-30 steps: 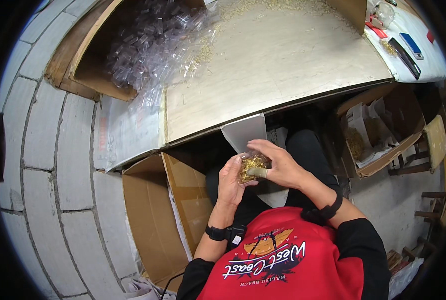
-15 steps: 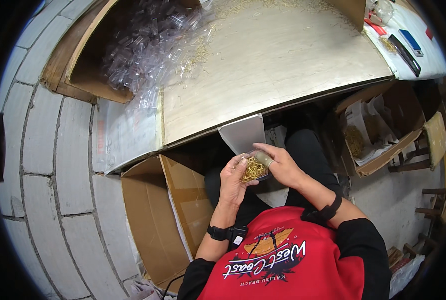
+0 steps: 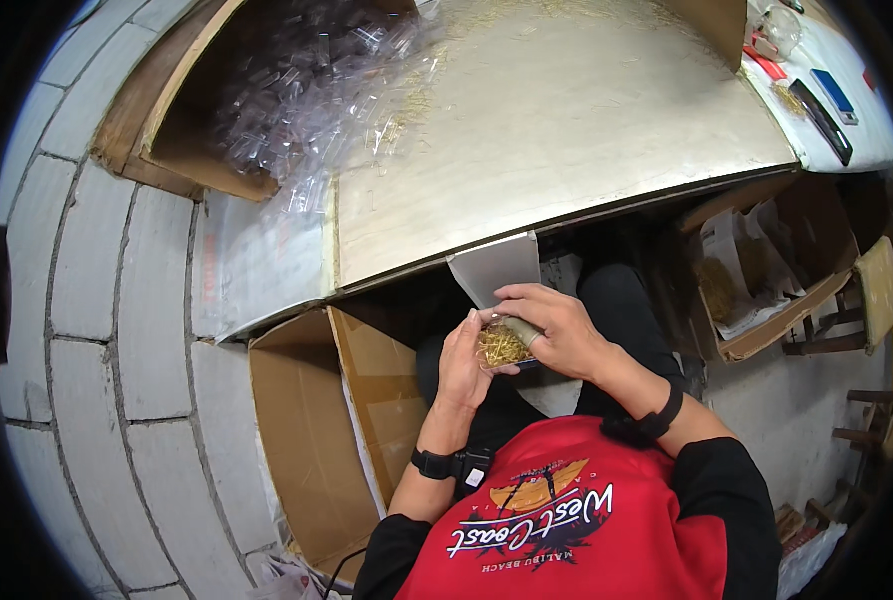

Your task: The person sits on the floor and repeatedly picks up small yellow metal springs from a table, placing them into small clear plastic containers. After filling several containers, the person places them into a cardboard box. Finally, the person handles a newspaper and a large bundle of springs.

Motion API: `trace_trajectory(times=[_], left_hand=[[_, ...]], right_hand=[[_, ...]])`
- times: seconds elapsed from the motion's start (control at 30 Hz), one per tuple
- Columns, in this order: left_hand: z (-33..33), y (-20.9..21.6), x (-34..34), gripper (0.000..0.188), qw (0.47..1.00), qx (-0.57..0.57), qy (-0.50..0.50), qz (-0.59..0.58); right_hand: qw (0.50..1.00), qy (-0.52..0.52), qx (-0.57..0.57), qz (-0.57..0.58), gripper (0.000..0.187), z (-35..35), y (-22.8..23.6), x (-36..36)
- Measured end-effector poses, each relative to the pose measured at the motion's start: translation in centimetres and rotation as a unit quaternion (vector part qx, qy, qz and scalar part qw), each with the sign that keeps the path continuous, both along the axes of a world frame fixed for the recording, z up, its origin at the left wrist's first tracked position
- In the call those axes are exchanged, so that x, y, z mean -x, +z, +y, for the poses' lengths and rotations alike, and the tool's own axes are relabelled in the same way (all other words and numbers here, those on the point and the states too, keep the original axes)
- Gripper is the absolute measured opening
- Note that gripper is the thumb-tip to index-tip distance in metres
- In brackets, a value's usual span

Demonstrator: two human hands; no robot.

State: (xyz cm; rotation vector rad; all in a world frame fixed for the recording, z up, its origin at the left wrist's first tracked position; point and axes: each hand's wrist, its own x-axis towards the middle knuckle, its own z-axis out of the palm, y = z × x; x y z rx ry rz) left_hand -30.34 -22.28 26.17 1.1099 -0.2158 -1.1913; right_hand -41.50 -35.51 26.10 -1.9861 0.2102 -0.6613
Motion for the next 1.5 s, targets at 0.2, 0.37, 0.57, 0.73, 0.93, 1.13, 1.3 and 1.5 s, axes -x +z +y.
trace_trajectory(times=[0.2, 0.37, 0.57, 0.73, 0.93, 1.13, 1.3, 1.5], left_hand=[[0.0, 0.6, -0.3, 0.043, 1.000, -0.012, 0.014, -0.011], [0.3, 1.6, -1.0, 0.036, 0.999, -0.004, 0.038, -0.009], [0.5, 4.6, -4.1, 0.020, 0.994, -0.016, 0.072, -0.075], [2.9, 9.0, -8.9, 0.030, 0.989, -0.003, 0.109, -0.102], [10.8, 10.3, -17.4, 0.043, 0.969, 0.066, 0.195, -0.136], [21.3, 2.8, -23.5, 0.042, 0.915, -0.005, 0.380, -0.136], [27.4, -10.2, -25.6, 0.034, 0.888, -0.105, 0.448, -0.014], [26.3, -23.9, -24.8, 0.028, 0.837, -0.205, 0.503, 0.069]], right_hand=[[0.994, 0.043, 0.092, 0.050, 0.040, -0.3, 1.6, -0.2], [0.990, -0.033, -0.135, -0.036, 0.030, -1.2, 1.3, 0.1], [0.993, -0.023, -0.117, -0.021, 0.036, -1.3, 3.9, 0.6], [0.993, -0.026, -0.111, -0.011, 0.032, -0.4, 3.0, -0.9], [0.965, -0.036, -0.259, 0.034, 0.025, -0.2, 2.9, -1.3], [0.974, -0.111, -0.192, 0.034, 0.026, -1.6, 4.0, -1.7], [0.976, -0.132, -0.163, 0.062, 0.030, -3.9, 3.8, -2.9], [0.973, -0.152, -0.142, 0.097, 0.028, -3.3, 4.2, -5.4]])
